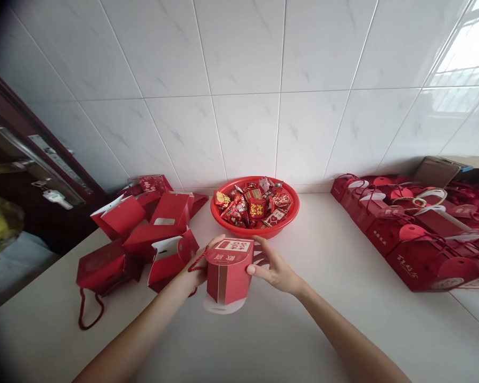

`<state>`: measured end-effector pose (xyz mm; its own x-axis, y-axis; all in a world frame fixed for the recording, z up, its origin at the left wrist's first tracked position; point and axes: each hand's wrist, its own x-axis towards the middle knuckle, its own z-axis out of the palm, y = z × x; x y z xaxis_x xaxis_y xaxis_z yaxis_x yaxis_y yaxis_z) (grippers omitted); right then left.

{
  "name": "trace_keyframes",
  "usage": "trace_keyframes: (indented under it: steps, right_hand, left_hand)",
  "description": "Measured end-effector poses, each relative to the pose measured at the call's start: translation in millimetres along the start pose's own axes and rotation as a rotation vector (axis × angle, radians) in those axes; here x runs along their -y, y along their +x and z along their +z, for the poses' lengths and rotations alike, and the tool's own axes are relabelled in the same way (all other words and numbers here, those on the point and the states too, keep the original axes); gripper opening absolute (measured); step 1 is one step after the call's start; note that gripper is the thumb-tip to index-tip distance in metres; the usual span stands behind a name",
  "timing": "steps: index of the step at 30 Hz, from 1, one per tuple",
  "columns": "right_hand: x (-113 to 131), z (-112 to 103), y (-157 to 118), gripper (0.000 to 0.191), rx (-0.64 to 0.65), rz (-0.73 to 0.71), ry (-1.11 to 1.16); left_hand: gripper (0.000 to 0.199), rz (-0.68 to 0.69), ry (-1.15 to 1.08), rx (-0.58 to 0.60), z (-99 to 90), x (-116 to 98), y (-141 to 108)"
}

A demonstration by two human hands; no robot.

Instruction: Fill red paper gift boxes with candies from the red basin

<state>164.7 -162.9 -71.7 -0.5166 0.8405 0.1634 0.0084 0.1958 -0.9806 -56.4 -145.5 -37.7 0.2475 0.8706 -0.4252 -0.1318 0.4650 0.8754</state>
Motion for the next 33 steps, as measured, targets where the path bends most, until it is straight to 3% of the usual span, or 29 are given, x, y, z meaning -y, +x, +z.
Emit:
trace_keyframes:
  steps: [3, 8, 11, 14, 18, 20, 23, 28, 33]
  right_hand:
    - [0.9, 5.0, -1.1, 0.081, -0.063, 0.096, 0.014]
    - [-4.1, 16.5, 0.0, 0.083, -0.148, 0.305, 0.104]
    - [-9.9, 21.4, 0.7, 0.081, -0.149, 0.375, 0.088]
    - [-10.4, 24.6, -1.3, 0.070, -0.223, 0.286, -0.106]
    - [5.1, 25.8, -5.3, 0.038, -0.342, -0.046, -0.398]
    - [17.1, 24.8, -3.7, 0.024, -0.267, -0.213, -0.498]
    - [32.2, 22.4, 5.0, 0.022, -0.100, -0.381, -0.612]
    - [42.4, 16.0, 18.6, 0.033, 0.020, -0.381, -0.765]
    - [47.6, 4.1, 12.0, 0.028, 0.088, -0.272, -0.889]
  left_hand:
    - [0.049, 0.004, 0.021, -0.005, -5.0, 6.5, -2.9]
    - [0.064, 0.051, 0.061, -0.219, -12.7, 0.4, -7.2]
    - [0.072, 0.195, 0.138, -0.201, -14.4, -2.7, -14.6]
    - [0.089, 0.350, 0.400, -0.199, -13.3, -1.3, -28.2]
    - [0.103, 0.459, 0.705, -0.267, -10.3, 0.8, -41.3]
    - [0.096, 0.498, 0.756, -0.238, -8.3, -0.6, -40.9]
    - [0.086, 0.525, 0.787, -0.136, -3.5, -5.9, -33.8]
    - [0.074, 0.469, 0.756, -0.004, 0.0, -16.6, -18.7]
    - [0.056, 0.479, 0.666, -0.001, -15.3, -22.2, -9.5]
